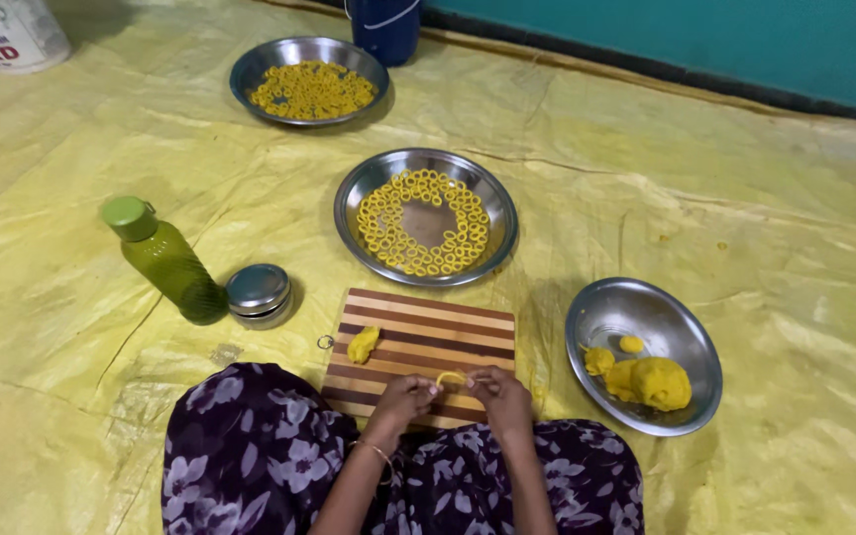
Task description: The person rolls small pieces of yellow dough into thin ropes on a wooden board, then shapes them into rings and places them into a metal tray. The process is repeated with multiple pieces of dough taken from a bowl.
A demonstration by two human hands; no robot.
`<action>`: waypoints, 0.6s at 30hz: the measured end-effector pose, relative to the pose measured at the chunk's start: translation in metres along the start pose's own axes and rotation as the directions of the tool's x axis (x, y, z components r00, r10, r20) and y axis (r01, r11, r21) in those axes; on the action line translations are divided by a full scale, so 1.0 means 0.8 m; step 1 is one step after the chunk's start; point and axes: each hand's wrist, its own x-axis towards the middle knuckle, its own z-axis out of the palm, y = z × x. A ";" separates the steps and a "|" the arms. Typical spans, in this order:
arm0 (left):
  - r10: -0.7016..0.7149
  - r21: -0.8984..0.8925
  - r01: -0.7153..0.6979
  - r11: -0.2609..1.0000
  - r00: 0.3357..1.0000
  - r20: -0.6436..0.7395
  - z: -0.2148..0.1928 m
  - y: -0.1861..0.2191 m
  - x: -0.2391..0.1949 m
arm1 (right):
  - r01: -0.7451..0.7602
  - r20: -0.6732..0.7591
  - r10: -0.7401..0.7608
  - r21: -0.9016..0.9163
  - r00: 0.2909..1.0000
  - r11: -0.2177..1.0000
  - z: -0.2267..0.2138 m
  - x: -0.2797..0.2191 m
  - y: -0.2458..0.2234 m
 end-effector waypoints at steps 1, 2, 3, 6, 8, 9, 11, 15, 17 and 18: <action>-0.034 -0.032 0.034 0.999 0.999 0.002 -0.003 0.002 0.001 | -0.019 -0.001 0.019 -0.095 1.000 0.995 0.001 -0.001 -0.001; -0.069 -0.063 0.069 0.996 0.998 0.004 -0.006 0.003 0.002 | -0.036 0.020 0.040 -0.154 0.999 0.987 0.003 -0.003 -0.002; -0.074 -0.075 0.073 0.994 0.997 -0.002 -0.007 0.004 0.002 | -0.054 0.040 0.064 -0.213 0.997 0.976 0.005 -0.006 -0.003; -0.034 -0.103 0.032 0.994 0.999 -0.016 -0.013 0.009 0.007 | -0.029 0.109 0.065 -0.304 0.992 0.952 0.014 -0.004 -0.003; 0.062 -0.115 -0.064 0.991 0.998 -0.021 -0.014 0.010 0.010 | -0.020 0.162 0.074 -0.313 0.984 0.950 0.020 0.003 0.002; 0.108 -0.015 -0.109 0.994 0.993 -0.040 -0.014 0.009 0.010 | -0.032 0.191 0.094 -0.306 0.977 0.952 0.023 0.007 0.009; 0.202 0.183 -0.188 0.965 0.978 -0.060 -0.014 0.009 0.011 | -0.113 0.229 0.156 -0.189 0.961 0.975 0.031 0.016 0.025; 0.246 0.292 -0.221 0.931 0.968 -0.049 -0.012 0.022 0.010 | -0.262 0.257 0.251 0.011 0.933 0.965 0.040 0.028 0.053; 0.306 0.407 -0.271 0.872 0.952 -0.024 -0.008 0.034 0.007 | -0.292 0.255 0.276 0.024 0.927 0.956 0.042 0.033 0.060; 0.342 0.422 -0.302 0.855 0.939 -0.021 -0.006 0.040 0.004 | -0.321 0.254 0.299 0.047 0.920 0.946 0.041 0.033 0.062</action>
